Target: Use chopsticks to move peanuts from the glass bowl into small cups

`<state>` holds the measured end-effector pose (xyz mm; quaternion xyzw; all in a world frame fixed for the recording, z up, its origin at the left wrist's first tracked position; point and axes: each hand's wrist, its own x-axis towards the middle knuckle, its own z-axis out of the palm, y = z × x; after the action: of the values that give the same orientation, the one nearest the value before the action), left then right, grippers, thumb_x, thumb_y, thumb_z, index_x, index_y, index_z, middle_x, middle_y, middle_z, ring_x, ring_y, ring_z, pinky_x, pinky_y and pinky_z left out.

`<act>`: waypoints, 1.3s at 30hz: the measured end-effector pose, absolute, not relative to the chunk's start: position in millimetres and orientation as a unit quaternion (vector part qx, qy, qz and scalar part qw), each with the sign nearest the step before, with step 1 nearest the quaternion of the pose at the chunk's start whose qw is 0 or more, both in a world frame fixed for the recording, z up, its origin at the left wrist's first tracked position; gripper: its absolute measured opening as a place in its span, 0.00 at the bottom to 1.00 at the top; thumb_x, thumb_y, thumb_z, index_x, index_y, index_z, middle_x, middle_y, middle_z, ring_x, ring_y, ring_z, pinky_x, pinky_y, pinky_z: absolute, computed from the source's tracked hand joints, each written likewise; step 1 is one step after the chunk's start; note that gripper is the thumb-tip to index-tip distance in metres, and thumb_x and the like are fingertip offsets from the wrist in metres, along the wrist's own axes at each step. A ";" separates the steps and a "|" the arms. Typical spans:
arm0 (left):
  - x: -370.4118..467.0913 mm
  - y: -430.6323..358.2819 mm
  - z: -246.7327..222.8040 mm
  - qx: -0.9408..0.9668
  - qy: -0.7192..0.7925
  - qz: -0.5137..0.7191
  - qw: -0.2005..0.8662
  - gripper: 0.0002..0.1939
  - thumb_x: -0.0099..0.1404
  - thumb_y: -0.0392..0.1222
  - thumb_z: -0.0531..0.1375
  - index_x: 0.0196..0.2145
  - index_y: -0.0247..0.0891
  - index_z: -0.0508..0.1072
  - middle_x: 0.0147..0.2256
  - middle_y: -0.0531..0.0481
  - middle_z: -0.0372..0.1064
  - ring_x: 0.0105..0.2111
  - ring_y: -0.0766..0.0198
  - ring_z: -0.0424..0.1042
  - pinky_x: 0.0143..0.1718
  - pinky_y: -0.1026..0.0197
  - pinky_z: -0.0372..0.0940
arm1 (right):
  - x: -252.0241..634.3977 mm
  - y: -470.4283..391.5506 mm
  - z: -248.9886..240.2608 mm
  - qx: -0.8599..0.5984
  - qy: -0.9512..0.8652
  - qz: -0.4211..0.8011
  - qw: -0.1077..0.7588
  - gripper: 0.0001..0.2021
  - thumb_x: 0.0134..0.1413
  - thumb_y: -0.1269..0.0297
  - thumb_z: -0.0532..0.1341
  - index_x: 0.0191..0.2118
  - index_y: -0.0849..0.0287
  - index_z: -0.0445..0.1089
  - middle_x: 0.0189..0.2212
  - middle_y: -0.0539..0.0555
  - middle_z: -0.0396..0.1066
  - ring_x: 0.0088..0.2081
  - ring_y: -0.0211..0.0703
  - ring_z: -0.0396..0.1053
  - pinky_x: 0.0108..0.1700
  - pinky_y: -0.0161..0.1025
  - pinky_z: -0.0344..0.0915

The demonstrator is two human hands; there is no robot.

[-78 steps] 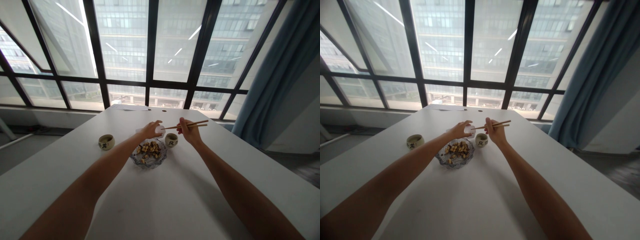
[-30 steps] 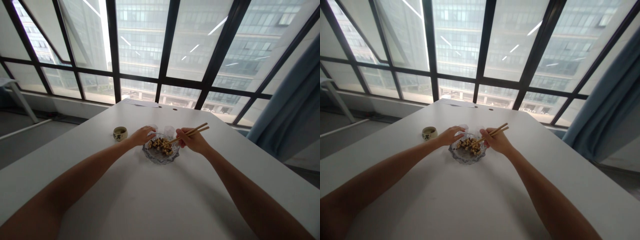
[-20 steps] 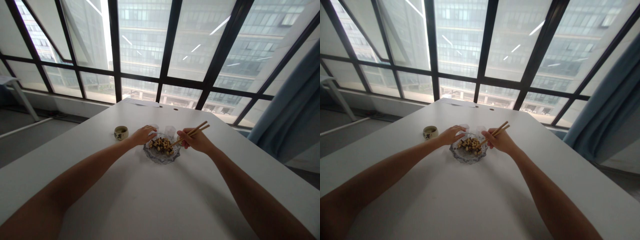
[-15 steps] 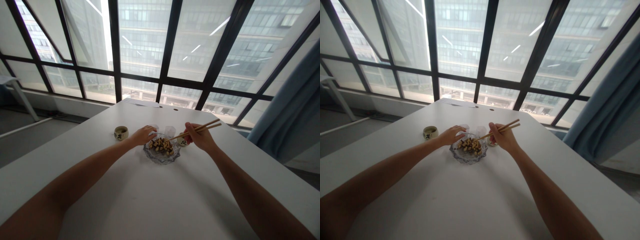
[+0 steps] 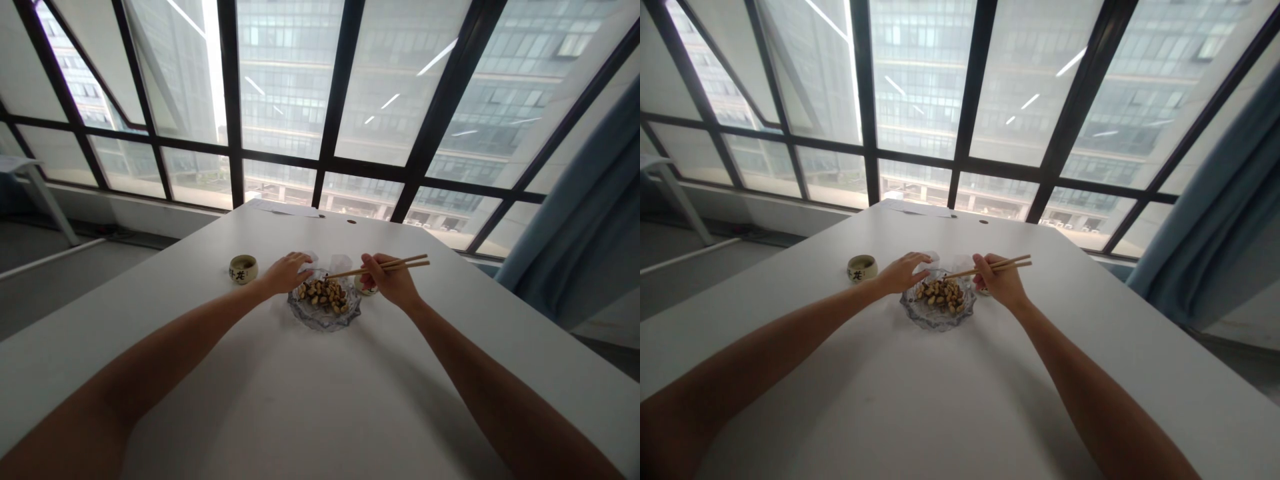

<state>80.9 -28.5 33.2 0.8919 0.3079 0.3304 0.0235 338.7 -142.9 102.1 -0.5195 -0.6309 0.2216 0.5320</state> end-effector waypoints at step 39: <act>89.0 -14.0 45.6 0.865 0.302 0.401 0.011 0.32 0.60 0.44 0.67 0.60 0.41 0.63 0.55 0.40 0.69 0.57 0.48 0.68 0.60 0.42 0.64 | 343.5 -147.6 107.0 -0.486 -0.641 0.179 0.566 0.28 0.54 0.34 0.60 0.27 0.58 0.71 0.18 0.53 0.73 0.16 0.39 0.68 0.18 0.34 0.64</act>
<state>89.0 -14.0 45.6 0.8647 0.3016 0.4015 0.0106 343.5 -147.6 107.0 -0.4864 -0.6410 0.1795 0.5660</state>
